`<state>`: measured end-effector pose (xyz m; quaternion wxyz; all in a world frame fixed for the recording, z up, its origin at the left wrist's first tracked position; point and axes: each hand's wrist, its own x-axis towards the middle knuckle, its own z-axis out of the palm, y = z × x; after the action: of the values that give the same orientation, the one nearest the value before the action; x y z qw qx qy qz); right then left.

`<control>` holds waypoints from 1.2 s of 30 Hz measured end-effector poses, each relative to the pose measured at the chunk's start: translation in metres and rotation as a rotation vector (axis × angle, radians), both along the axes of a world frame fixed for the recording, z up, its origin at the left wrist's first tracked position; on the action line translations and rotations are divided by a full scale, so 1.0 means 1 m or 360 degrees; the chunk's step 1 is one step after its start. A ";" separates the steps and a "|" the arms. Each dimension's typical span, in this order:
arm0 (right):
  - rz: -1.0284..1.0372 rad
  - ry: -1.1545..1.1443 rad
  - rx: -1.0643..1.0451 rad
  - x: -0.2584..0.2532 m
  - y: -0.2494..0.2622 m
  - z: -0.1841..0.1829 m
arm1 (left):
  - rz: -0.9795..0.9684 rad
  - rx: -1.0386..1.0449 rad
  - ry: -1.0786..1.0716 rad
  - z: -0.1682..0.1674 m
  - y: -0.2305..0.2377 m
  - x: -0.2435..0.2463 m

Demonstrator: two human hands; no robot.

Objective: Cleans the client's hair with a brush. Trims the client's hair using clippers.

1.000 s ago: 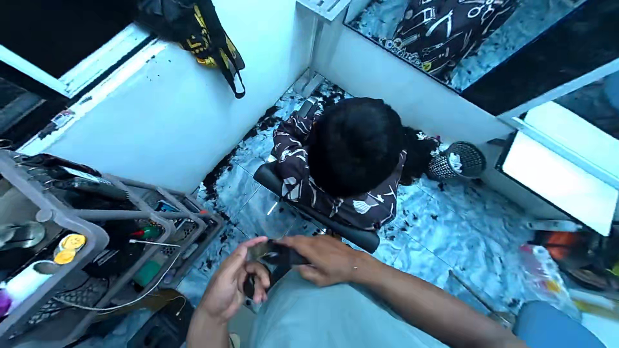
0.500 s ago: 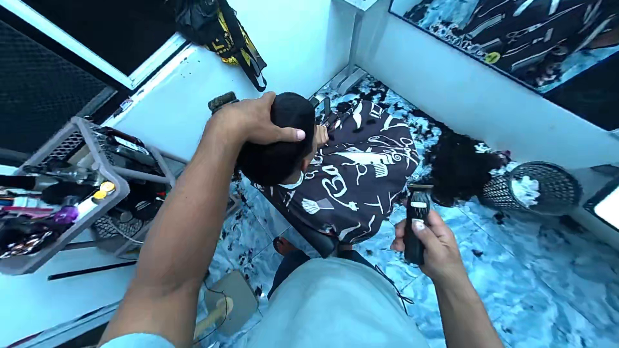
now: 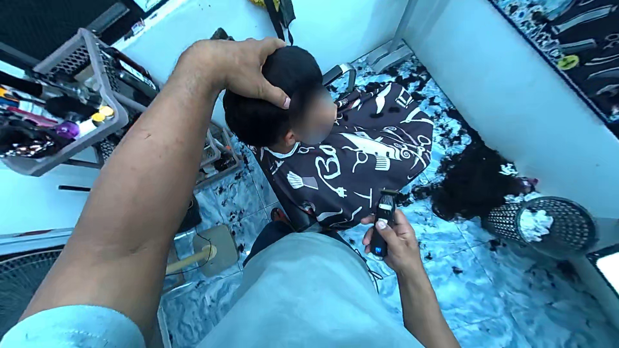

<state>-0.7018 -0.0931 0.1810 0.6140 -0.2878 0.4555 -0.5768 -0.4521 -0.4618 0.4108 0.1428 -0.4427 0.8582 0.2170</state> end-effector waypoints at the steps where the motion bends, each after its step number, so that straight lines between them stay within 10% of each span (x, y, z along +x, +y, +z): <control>1: 0.0013 0.0062 -0.0039 -0.001 -0.013 0.004 | 0.0010 -0.0004 0.0004 0.001 0.000 -0.002; 9: 0.0318 -0.0185 -0.0382 -0.003 -0.148 0.044 | 0.0305 -0.0376 -0.0302 -0.011 0.013 -0.042; 16: 0.0718 0.0441 -0.0323 0.003 -0.249 0.068 | 0.0339 -0.0566 -0.0129 -0.032 0.010 -0.026; 36: 0.1014 0.0459 -0.0233 0.002 -0.287 0.079 | 0.0367 -0.0608 -0.0054 -0.039 0.004 -0.011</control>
<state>-0.7001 -0.3801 0.2603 0.6703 -0.5370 0.3824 -0.3409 -0.4633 -0.4582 0.3719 0.0450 -0.5606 0.8248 0.0579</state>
